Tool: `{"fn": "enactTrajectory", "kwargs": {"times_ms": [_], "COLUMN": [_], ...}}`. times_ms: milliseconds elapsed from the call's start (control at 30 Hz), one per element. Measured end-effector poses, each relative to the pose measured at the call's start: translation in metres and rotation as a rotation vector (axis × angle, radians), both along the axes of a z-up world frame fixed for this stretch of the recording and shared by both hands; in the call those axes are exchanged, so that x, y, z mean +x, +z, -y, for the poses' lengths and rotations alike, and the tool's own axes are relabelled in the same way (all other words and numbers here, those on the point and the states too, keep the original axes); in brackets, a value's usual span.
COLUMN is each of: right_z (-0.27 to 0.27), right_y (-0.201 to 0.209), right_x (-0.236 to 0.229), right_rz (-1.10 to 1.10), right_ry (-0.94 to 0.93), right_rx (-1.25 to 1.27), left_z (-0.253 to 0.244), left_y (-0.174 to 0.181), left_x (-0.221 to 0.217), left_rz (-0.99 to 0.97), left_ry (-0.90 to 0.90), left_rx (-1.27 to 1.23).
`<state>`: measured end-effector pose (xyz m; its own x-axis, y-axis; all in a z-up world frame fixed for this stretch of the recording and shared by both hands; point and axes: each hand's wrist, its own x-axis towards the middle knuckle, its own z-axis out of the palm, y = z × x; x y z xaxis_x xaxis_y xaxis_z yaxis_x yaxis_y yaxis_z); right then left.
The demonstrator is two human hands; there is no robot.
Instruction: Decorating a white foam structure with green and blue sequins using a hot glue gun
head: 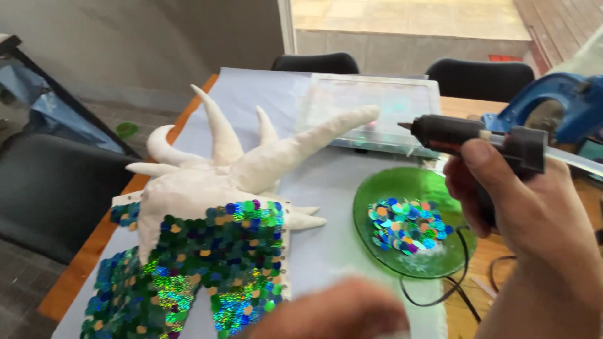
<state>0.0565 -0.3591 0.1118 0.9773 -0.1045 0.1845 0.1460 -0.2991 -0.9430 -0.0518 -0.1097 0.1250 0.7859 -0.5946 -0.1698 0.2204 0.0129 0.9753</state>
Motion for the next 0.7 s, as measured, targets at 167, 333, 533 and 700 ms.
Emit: {"fn": "enactTrajectory", "kwargs": {"times_ms": [167, 333, 533, 700], "right_z": [-0.004, -0.003, 0.008, 0.024], "right_y": [0.000, -0.008, -0.034, -0.063], "right_x": [0.000, 0.006, 0.021, 0.042], "right_rz": [-0.058, -0.109, -0.136, -0.213], "right_ry": [-0.008, 0.020, -0.071, 0.064], "right_rx": [0.017, 0.064, -0.010, 0.008], "left_z": [0.082, 0.130, 0.147, 0.141], "left_y": [-0.155, -0.195, -0.229, -0.187], "left_x": [0.151, 0.183, 0.178, 0.169], "left_rz": [0.837, 0.847, 1.087, 0.976], "left_ry": [-0.176, -0.350, -0.154, -0.291], "left_rx": [0.731, 1.031, 0.985, 1.026]}}
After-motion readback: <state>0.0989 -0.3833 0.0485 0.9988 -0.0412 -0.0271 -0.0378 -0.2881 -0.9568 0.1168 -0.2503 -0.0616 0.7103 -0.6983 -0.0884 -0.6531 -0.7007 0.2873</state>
